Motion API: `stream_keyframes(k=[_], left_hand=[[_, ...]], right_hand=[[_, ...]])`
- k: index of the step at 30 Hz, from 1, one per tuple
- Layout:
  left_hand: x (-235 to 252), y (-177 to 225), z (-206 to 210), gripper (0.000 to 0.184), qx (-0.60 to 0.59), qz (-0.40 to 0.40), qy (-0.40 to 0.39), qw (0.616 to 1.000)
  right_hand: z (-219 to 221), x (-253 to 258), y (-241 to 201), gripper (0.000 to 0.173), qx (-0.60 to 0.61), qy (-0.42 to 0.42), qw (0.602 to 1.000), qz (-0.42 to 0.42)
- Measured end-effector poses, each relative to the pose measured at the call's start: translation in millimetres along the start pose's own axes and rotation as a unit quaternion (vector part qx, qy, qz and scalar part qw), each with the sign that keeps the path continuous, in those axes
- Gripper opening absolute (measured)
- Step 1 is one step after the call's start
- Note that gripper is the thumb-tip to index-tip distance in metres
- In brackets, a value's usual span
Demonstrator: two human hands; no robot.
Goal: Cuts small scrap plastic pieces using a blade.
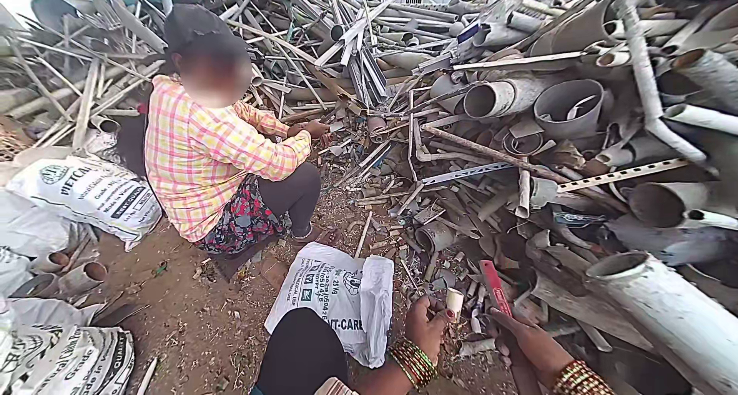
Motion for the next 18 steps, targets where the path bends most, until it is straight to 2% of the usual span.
stream_keyframes(k=[2,4,7,8,9,11,13,15,17,18], left_hand=[[0.2,-0.3,-0.1,0.02,0.003,0.01,0.001,1.0],[0.4,-1.1,-0.3,0.018,0.005,0.015,-0.001,1.0],[-1.9,-0.6,-1.5,0.017,-0.002,0.015,-0.003,1.0],[-2.4,0.7,-1.7,0.016,-0.003,0.015,-0.001,1.0],[-2.5,3.5,-1.7,0.017,0.002,0.012,0.0,1.0],[-6.5,18.6,-2.6,0.022,0.027,-0.015,-0.006,0.999],[-10.0,30.4,-2.4,0.023,0.042,-0.031,-0.007,0.999],[-9.4,28.9,-0.1,0.023,0.038,-0.025,-0.006,0.999],[-7.6,23.4,-0.1,0.024,0.041,-0.019,-0.012,0.999],[-8.3,23.4,-2.2,0.025,0.047,-0.022,-0.012,0.999]], right_hand=[[-6.7,0.5,-6.8,0.03,-0.065,-0.02,0.997,0.028],[-22.2,0.9,-20.4,0.029,-0.068,-0.03,0.997,0.033],[-53.1,15.0,-26.1,0.041,0.02,0.045,0.998,0.027],[-61.6,23.2,-20.9,0.045,-0.006,0.07,0.997,0.035],[-67.2,32.2,-12.6,0.045,-0.088,0.081,0.992,0.044],[-70.9,59.1,7.0,0.04,-0.305,0.049,0.948,0.07],[-66.5,86.5,24.5,0.038,-0.389,0.012,0.92,0.053],[-58.4,79.2,18.0,0.039,-0.355,-0.007,0.935,0.011],[-47.1,48.3,2.0,0.032,-0.281,-0.039,0.959,-0.028],[-44.7,44.9,-0.2,0.031,-0.282,-0.055,0.957,-0.03]])
Point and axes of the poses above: each hand's wrist, its own x-axis towards the middle knuckle, its own z-axis out of the palm, y = z × x, the point moved 1 cm from there along x, towards the middle knuckle, and after that the axes turned 7 degrees about z, right-handed, at the moved point
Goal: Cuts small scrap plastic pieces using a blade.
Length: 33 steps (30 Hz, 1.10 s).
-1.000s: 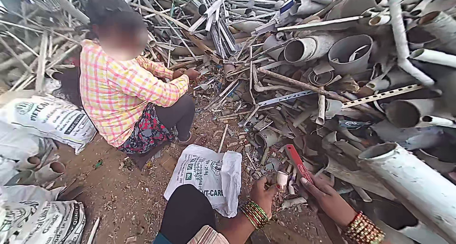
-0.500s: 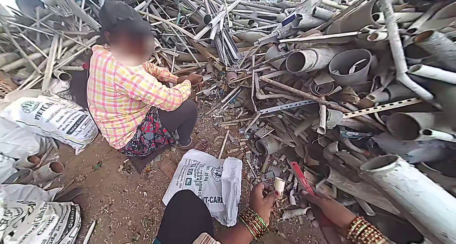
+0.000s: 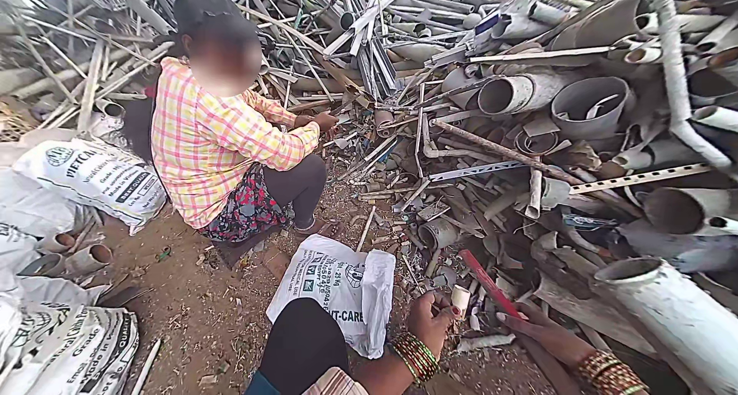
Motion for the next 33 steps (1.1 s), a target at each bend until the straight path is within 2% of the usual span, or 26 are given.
stream_keyframes(k=[3,4,5,8,10,12,14,17,20,24,26,29,33], left_hand=[[7.4,-20.5,2.1,0.022,-0.003,0.031,0.012,0.999],[11.1,-26.4,2.5,0.021,0.0,0.045,0.015,0.999],[13.4,-28.0,2.1,0.02,0.007,0.053,0.015,0.998],[10.2,-26.3,2.2,0.02,0.049,0.064,0.003,0.997],[7.5,-22.7,2.5,0.023,0.079,0.076,-0.006,0.994],[7.0,-19.8,2.3,0.024,0.103,0.089,-0.02,0.991],[5.4,-21.5,-1.4,0.023,0.125,0.109,-0.029,0.986],[8.1,-24.1,6.6,0.024,0.125,0.115,-0.05,0.984],[8.1,-24.1,7.1,0.024,0.125,0.107,-0.048,0.985],[6.8,-22.2,6.7,0.025,0.129,0.091,-0.065,0.985],[7.4,-22.0,11.3,0.026,0.14,0.097,-0.078,0.982],[3.7,-15.2,7.0,0.032,0.215,0.092,-0.082,0.969],[2.7,-11.8,10.6,0.04,0.308,0.097,-0.134,0.937]], right_hand=[[6.4,12.1,5.5,0.05,-0.16,-0.054,0.983,0.073],[15.2,14.5,4.9,0.052,-0.177,-0.06,0.979,0.083],[24.2,14.0,0.7,0.049,-0.16,-0.049,0.983,0.077],[39.3,0.4,-15.8,0.038,0.023,0.019,0.999,0.033],[37.3,-11.5,-23.9,0.041,0.116,0.058,0.991,-0.016],[35.8,-18.8,-25.3,0.032,0.17,0.073,0.98,-0.071],[42.0,-22.4,-27.1,0.019,0.165,0.061,0.98,-0.095],[47.7,-37.0,-30.4,0.029,0.121,0.069,0.984,-0.107],[54.8,-33.2,-27.6,0.028,0.095,0.054,0.987,-0.118],[54.8,-27.8,-26.5,0.035,0.09,0.043,0.989,-0.113],[53.5,-30.5,-24.2,0.031,0.112,0.051,0.987,-0.101],[59.3,-32.5,-26.4,0.019,0.134,0.071,0.982,-0.113],[56.1,-35.5,-24.1,0.026,0.101,0.114,0.982,-0.116]])
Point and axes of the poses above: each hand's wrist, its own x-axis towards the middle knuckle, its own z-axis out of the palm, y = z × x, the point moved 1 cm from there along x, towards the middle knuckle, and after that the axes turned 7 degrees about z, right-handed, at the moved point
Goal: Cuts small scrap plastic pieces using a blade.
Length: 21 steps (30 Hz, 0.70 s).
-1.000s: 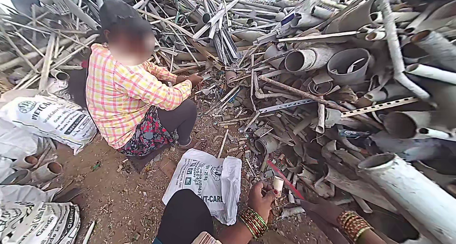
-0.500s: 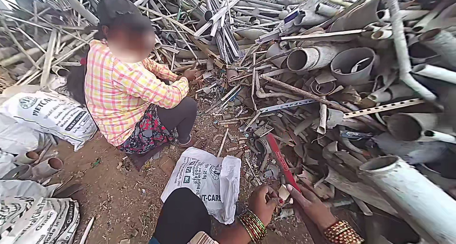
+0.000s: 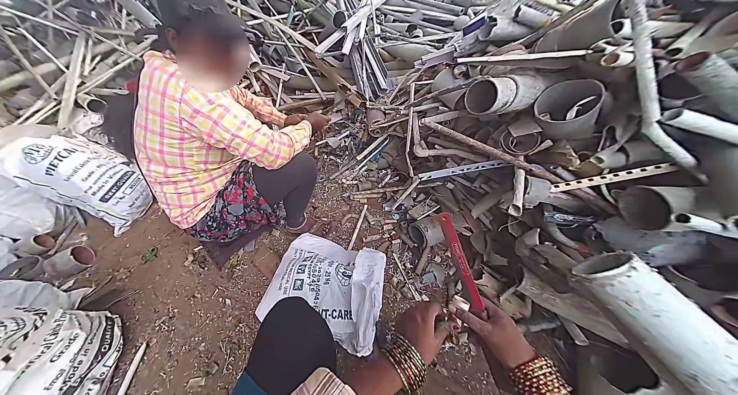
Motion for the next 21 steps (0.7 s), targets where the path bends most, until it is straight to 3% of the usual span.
stream_keyframes(k=[6,11,16,21], left_hand=[[-0.6,-5.8,2.1,0.037,-0.03,0.034,-0.042,0.998],[2.2,-11.6,8.0,0.034,-0.107,0.053,-0.011,0.993],[0.4,-11.3,6.8,0.033,-0.089,0.102,0.011,0.991],[1.2,-11.1,5.2,0.033,-0.066,0.124,-0.003,0.99]], right_hand=[[6.0,1.5,1.3,0.037,-0.053,-0.007,0.998,-0.034],[4.8,-0.1,-4.9,0.024,-0.031,-0.005,0.999,0.004],[10.7,-4.5,-7.8,0.017,0.013,0.015,0.999,0.033],[12.4,2.1,-3.6,0.027,-0.036,0.019,0.997,0.065]])
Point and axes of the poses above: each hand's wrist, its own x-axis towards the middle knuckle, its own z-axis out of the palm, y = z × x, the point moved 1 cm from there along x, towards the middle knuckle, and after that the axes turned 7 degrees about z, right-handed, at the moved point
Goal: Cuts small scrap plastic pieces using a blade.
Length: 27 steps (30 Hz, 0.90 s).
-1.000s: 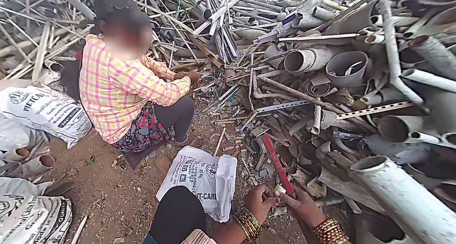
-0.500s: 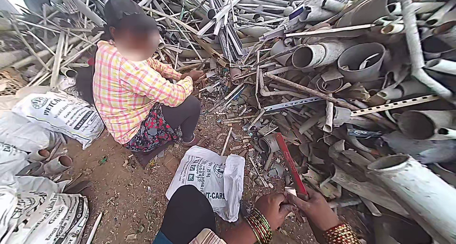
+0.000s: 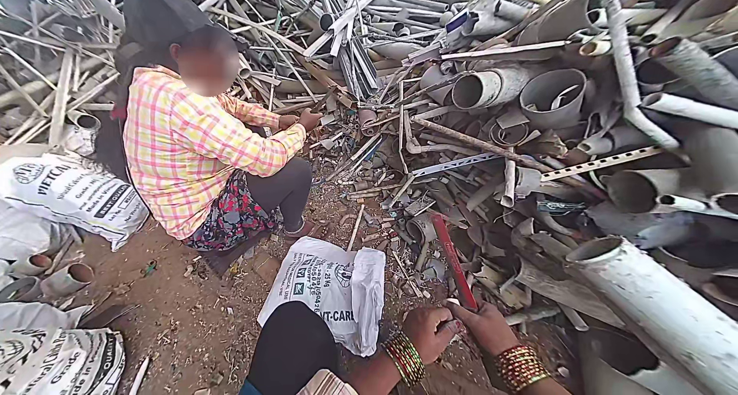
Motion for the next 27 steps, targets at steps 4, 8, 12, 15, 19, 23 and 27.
stream_keyframes(k=[4,8,12,15,19,23,27], left_hand=[[-7.8,15.2,12.5,0.034,-0.017,0.058,-0.064,0.996],[-8.5,10.1,3.6,0.037,-0.018,-0.023,-0.02,0.999],[1.0,-5.7,-7.9,0.044,-0.026,-0.125,-0.046,0.991],[-1.1,-8.2,0.4,0.058,-0.044,-0.151,-0.042,0.987],[2.4,-5.6,-0.6,0.047,-0.047,-0.162,0.002,0.986],[5.6,0.1,-5.6,0.037,-0.006,-0.15,-0.037,0.988],[6.1,-1.5,0.6,0.034,-0.074,-0.159,-0.022,0.984]], right_hand=[[-10.0,22.3,8.3,0.032,0.01,0.053,0.998,0.029],[-24.0,22.6,6.7,0.031,0.064,0.083,0.994,0.019],[-15.9,4.6,1.7,0.022,0.131,0.03,0.991,0.01],[-2.0,-3.1,0.4,0.015,0.2,-0.018,0.979,0.017],[-1.6,-2.0,-1.7,0.014,0.203,-0.025,0.979,0.019],[-7.6,4.3,-1.3,0.021,0.166,-0.003,0.986,0.032],[-14.0,6.6,-0.1,0.028,0.163,-0.009,0.984,0.076]])
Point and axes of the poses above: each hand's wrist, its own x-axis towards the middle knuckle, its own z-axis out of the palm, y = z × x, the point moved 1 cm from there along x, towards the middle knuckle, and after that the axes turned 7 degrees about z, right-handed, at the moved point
